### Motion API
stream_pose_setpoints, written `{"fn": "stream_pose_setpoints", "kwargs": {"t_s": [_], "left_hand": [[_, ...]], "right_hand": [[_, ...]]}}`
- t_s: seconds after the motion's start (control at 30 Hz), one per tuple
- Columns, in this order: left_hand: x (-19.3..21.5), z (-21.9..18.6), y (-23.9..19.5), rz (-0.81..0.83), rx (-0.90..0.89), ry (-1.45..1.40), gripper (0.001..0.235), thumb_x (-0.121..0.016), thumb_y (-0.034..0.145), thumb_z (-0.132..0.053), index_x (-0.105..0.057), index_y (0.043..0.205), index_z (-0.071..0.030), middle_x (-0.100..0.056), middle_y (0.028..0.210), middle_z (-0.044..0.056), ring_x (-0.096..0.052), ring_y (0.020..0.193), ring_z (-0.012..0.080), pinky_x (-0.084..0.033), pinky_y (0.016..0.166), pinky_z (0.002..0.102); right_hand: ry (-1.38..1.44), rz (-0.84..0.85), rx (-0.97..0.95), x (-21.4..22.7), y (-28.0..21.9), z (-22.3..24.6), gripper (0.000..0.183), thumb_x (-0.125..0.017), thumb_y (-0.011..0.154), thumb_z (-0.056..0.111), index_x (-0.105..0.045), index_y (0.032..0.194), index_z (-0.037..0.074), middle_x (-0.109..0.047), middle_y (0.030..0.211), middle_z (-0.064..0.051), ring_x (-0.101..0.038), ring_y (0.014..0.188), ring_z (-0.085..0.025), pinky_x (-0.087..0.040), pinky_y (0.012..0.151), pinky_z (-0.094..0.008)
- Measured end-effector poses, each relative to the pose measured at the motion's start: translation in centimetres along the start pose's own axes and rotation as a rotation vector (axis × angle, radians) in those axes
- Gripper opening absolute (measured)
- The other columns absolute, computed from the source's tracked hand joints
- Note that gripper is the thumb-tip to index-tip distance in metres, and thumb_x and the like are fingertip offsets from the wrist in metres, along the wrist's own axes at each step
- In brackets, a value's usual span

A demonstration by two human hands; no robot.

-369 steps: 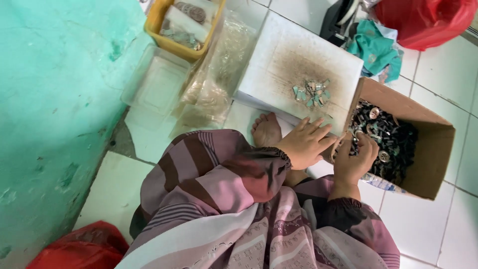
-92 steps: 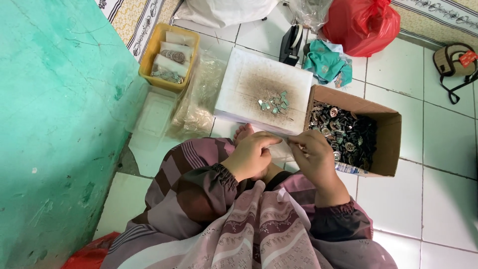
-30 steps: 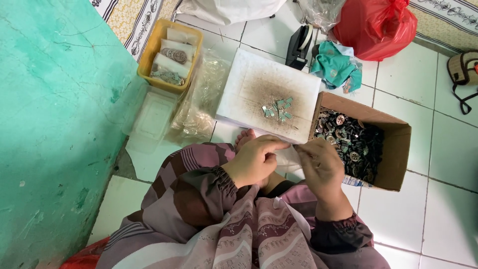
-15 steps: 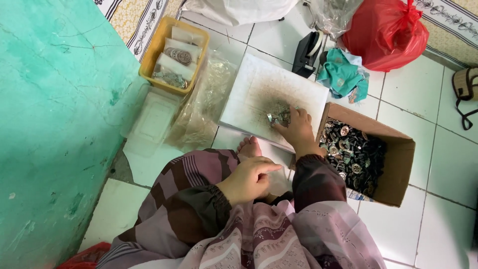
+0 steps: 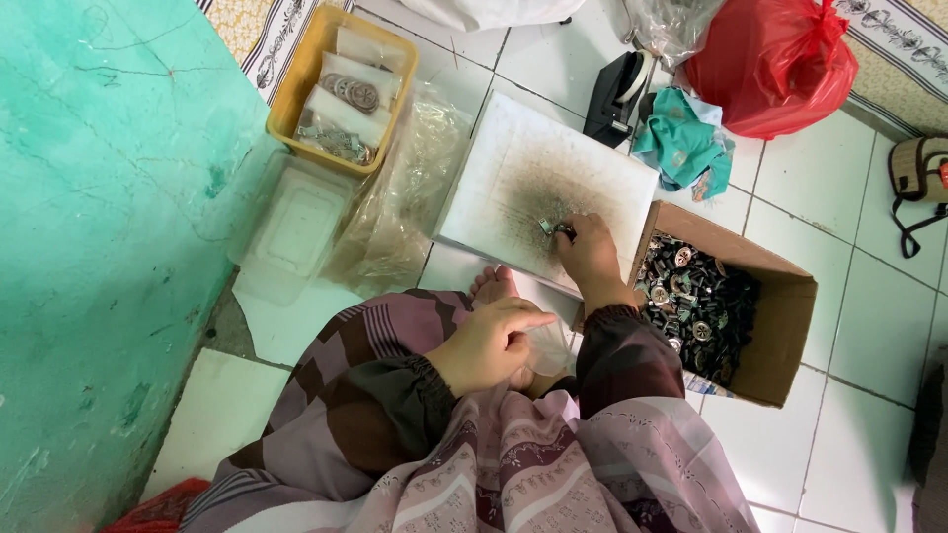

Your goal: Sorting and picking specific green metal components from a large box of mixed hardware and arranging them on a board.

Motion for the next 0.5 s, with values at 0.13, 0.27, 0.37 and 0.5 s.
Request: {"fn": "stream_pose_setpoints", "kwargs": {"t_s": [0.13, 0.27, 0.37, 0.5], "left_hand": [[0.2, -0.3, -0.3, -0.024, -0.011, 0.033, 0.054, -0.052, 0.076, 0.003, -0.075, 0.122, -0.014, -0.072, 0.106, 0.008, -0.071, 0.102, 0.0282, -0.061, 0.085, 0.036], [-0.3, -0.6, -0.5, 0.003, -0.03, 0.044, 0.054, -0.052, 0.076, 0.004, -0.074, 0.122, -0.011, -0.072, 0.106, 0.01, -0.071, 0.102, 0.0301, -0.061, 0.084, 0.038], [-1.0, -0.7, -0.8, -0.011, -0.024, 0.048, 0.052, -0.053, 0.077, 0.003, -0.075, 0.122, -0.012, -0.072, 0.107, 0.009, -0.071, 0.101, 0.0297, -0.061, 0.083, 0.036], [-1.3, -1.8, -1.4, -0.038, -0.016, 0.065, 0.051, -0.055, 0.078, 0.003, -0.075, 0.122, -0.013, -0.072, 0.107, 0.008, -0.071, 0.101, 0.0285, -0.06, 0.085, 0.035]], "right_hand": [[0.131, -0.037, -0.017, -0.8, 0.3, -0.8, 0.022, -0.07, 0.093, 0.02, -0.072, 0.113, 0.013, -0.059, 0.101, -0.006, -0.068, 0.098, -0.025, -0.063, 0.082, -0.036], [0.264, -0.136, -0.06, 0.7, -0.9, -1.9, 0.018, -0.069, 0.093, 0.015, -0.074, 0.11, 0.01, -0.062, 0.099, -0.01, -0.07, 0.094, -0.028, -0.062, 0.077, -0.037], [0.357, -0.234, -0.124, 1.4, -2.0, -3.3, 0.016, -0.071, 0.093, 0.016, -0.076, 0.108, 0.011, -0.068, 0.093, -0.01, -0.071, 0.087, -0.027, -0.061, 0.073, -0.038], [0.743, -0.373, -0.262, 5.1, -6.1, -2.4, 0.015, -0.073, 0.091, 0.016, -0.074, 0.106, 0.012, -0.07, 0.076, -0.006, -0.066, 0.061, -0.014, -0.056, 0.057, -0.028]]}}
Point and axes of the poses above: each hand's wrist, its own y-axis towards the middle knuckle, its own x-axis out of the back of the hand, z = x × y, the point moved 4 cm from there along y, towards the middle knuckle
